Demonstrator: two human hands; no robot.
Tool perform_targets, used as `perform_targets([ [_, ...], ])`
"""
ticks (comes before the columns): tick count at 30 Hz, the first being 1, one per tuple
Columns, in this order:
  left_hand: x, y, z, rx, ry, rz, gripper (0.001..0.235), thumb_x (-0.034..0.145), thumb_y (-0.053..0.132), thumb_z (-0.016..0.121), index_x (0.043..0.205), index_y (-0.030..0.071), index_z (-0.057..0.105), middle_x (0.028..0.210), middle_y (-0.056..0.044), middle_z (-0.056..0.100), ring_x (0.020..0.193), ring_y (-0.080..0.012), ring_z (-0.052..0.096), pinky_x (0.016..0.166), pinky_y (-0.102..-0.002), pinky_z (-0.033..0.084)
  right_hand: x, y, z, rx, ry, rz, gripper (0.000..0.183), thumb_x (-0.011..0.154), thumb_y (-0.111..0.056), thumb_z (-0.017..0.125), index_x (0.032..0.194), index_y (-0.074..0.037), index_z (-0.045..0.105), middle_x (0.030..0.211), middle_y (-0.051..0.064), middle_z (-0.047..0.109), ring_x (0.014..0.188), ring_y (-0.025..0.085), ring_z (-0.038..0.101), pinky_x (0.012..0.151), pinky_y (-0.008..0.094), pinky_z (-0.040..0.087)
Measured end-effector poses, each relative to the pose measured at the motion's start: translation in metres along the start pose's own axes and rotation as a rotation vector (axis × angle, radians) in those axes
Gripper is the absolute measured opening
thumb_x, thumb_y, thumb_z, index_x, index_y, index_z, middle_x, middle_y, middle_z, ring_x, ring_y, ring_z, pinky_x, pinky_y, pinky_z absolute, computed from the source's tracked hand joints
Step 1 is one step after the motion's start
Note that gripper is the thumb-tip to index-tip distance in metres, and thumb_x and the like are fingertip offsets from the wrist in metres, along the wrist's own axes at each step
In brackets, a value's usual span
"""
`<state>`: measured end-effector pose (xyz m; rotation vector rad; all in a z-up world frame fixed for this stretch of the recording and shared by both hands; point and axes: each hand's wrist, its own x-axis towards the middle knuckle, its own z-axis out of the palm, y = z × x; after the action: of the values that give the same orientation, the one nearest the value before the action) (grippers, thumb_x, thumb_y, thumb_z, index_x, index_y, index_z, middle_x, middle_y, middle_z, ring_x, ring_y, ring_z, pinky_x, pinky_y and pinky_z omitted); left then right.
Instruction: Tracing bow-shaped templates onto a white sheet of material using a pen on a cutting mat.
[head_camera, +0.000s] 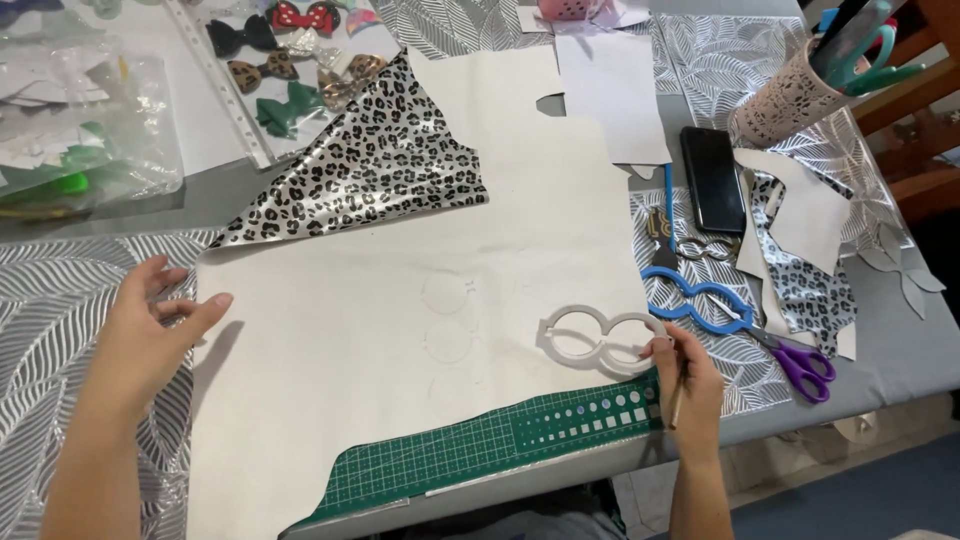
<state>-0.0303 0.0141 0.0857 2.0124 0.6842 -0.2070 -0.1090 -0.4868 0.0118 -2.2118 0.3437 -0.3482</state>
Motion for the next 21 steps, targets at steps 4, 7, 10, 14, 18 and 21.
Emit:
perform_targets([
  [4, 0.01, 0.009, 0.005, 0.063, -0.004, -0.062, 0.083, 0.092, 0.02, 0.07, 0.16, 0.01, 0.024, 0.137, -0.008, 0.057, 0.107, -0.0247, 0.057, 0.092, -0.045, 0.048, 0.007, 0.002, 0.001, 0.015, -0.019, -0.007, 0.037, 0.104, -0.035, 0.056, 0.122, -0.005, 0.068, 0.091, 0.002, 0.073, 0.09, 0.016, 0.067, 0.085, 0.031, 0.051],
  [7, 0.037, -0.013, 0.014, 0.272, 0.026, 0.094, 0.083, 0.086, 0.036, 0.075, 0.155, 0.008, 0.04, 0.12, -0.006, 0.061, 0.083, -0.0228, 0.052, 0.072, -0.043, 0.046, 0.013, 0.007, 0.002, 0.029, -0.047, -0.019, 0.038, 0.104, -0.034, 0.055, 0.124, -0.004, 0.067, 0.093, 0.004, 0.074, 0.091, 0.017, 0.067, 0.087, 0.031, 0.051],
  [10, 0.062, -0.025, 0.023, 0.44, 0.084, 0.201, 0.077, 0.085, 0.047, 0.076, 0.141, -0.001, 0.056, 0.106, -0.012, 0.06, 0.097, -0.0314, 0.061, 0.08, -0.05, 0.048, 0.019, 0.009, 0.005, 0.038, -0.07, -0.043, 0.038, 0.103, -0.032, 0.057, 0.126, -0.004, 0.067, 0.092, 0.005, 0.076, 0.089, 0.017, 0.068, 0.083, 0.031, 0.054],
  [14, 0.089, -0.048, 0.032, 0.541, 0.266, 0.362, 0.048, 0.097, 0.04, 0.066, 0.127, 0.002, 0.064, 0.12, -0.018, 0.063, 0.104, -0.0368, 0.061, 0.082, -0.051, 0.049, 0.025, -0.002, 0.008, 0.067, -0.087, -0.127, 0.036, 0.103, -0.03, 0.056, 0.121, -0.001, 0.068, 0.093, 0.007, 0.076, 0.09, 0.018, 0.072, 0.086, 0.031, 0.056],
  [18, 0.089, -0.058, 0.037, 0.48, 0.405, 0.585, 0.013, 0.114, 0.016, 0.059, 0.115, 0.004, 0.065, 0.079, -0.013, 0.07, 0.059, -0.0315, 0.062, 0.053, -0.046, 0.046, 0.027, -0.008, 0.008, 0.076, -0.095, -0.029, 0.036, 0.101, -0.031, 0.058, 0.121, -0.003, 0.069, 0.095, 0.007, 0.078, 0.092, 0.019, 0.072, 0.087, 0.031, 0.056],
  [21, 0.06, -0.043, 0.025, 0.389, 0.381, 0.573, 0.012, 0.11, 0.006, 0.057, 0.117, 0.0, 0.065, 0.079, -0.014, 0.068, 0.055, -0.0263, 0.054, 0.054, -0.042, 0.042, 0.022, 0.004, 0.004, 0.082, -0.106, -0.095, 0.037, 0.102, -0.031, 0.057, 0.121, -0.001, 0.068, 0.091, 0.005, 0.078, 0.092, 0.016, 0.072, 0.089, 0.029, 0.055],
])
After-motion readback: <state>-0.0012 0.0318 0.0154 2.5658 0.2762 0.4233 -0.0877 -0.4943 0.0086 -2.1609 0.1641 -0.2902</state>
